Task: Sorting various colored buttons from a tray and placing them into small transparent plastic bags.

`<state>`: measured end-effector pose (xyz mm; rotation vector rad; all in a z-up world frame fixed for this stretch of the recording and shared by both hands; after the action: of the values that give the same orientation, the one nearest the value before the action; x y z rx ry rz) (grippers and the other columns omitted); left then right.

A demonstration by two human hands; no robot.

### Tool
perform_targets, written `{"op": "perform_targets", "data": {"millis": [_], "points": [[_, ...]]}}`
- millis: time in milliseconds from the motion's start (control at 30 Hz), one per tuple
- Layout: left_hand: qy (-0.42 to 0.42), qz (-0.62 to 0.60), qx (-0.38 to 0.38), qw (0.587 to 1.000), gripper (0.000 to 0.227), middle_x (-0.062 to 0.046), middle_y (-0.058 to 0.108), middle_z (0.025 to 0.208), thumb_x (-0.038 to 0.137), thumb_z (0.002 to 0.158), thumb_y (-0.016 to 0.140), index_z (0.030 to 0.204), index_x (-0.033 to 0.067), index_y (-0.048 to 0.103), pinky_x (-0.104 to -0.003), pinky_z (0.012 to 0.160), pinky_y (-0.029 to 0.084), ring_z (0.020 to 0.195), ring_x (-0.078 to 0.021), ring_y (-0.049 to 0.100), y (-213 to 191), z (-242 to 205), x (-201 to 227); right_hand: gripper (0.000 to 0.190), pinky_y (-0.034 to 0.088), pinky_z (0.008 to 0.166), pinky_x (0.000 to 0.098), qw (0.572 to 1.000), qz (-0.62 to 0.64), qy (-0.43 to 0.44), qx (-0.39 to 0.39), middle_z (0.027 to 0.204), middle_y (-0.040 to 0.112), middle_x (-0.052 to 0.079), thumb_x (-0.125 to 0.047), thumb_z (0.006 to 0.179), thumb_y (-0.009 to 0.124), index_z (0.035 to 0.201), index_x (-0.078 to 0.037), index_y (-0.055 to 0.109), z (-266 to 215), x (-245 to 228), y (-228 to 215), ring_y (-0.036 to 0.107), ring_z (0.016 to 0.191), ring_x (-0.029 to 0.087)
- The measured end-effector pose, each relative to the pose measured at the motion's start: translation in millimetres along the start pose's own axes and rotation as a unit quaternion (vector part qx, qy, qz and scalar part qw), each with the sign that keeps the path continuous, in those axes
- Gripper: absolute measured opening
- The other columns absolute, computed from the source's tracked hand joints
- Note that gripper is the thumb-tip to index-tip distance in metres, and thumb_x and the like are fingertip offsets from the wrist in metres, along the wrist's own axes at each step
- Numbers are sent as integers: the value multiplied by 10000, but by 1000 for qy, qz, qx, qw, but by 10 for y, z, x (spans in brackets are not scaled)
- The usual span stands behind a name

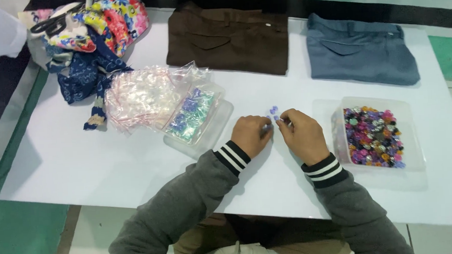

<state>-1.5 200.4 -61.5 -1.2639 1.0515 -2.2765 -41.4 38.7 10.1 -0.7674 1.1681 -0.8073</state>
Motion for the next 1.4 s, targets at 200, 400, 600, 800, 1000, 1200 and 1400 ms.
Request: {"op": "perform_targets", "data": {"millis": [200,400,600,800,1000,1200,1400], "points": [[-25,27,-36,999,218,-68,744,755,174,867,733,1068,93,755,-308,698,482,690,-217,698,-45,26,82,89,558,579,310,996,37,55,-55,772,715,125,-105,960,721,992,-23,731,44,80,107,699,683,235],[-36,17,-54,998,227,-71,744,761,179,883,719,1088,86,745,-310,696,463,682,-213,694,-82,44,108,89,526,519,297,995,84,22,-50,731,683,115,-76,935,742,983,-1,739,70,141,115,660,625,202],[-33,-69,47,996,282,-147,698,817,161,858,699,1113,42,688,-382,676,512,743,-308,684,-228,35,253,136,511,505,317,989,143,16,-39,717,641,145,-56,914,721,1026,21,720,16,135,61,624,604,216],[-53,26,18,998,258,-124,682,923,59,878,678,1133,44,714,-345,725,493,815,-274,667,-247,102,103,128,499,516,332,990,140,0,2,794,642,167,-22,1016,628,1098,25,715,121,197,51,622,633,221],[-36,50,3,998,180,-89,677,902,89,888,705,1062,88,755,-332,706,485,809,-244,659,-148,101,56,136,511,519,334,994,108,0,-30,832,663,138,-76,999,664,1088,-18,748,164,233,97,645,639,230],[-37,11,22,999,184,-95,679,891,75,922,663,1087,84,744,-349,723,514,821,-272,685,-96,176,-10,155,514,544,334,992,124,4,4,880,646,168,-48,1039,629,1145,12,724,183,304,101,637,683,232],[-50,-15,-11,999,178,-106,696,914,90,954,655,1110,73,739,-336,776,543,879,-262,713,-180,309,31,296,575,690,433,998,47,-20,-44,1129,648,131,-66,1010,609,1283,-98,720,293,230,80,694,874,309]]}}
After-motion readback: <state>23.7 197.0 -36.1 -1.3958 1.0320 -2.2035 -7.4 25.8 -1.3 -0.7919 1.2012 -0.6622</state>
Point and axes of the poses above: each hand's wrist, its own z-axis towards the middle knuckle, its own y-axis out of the palm, x = y × z, the point moved 1 cm from there along z, towards the middle knuckle
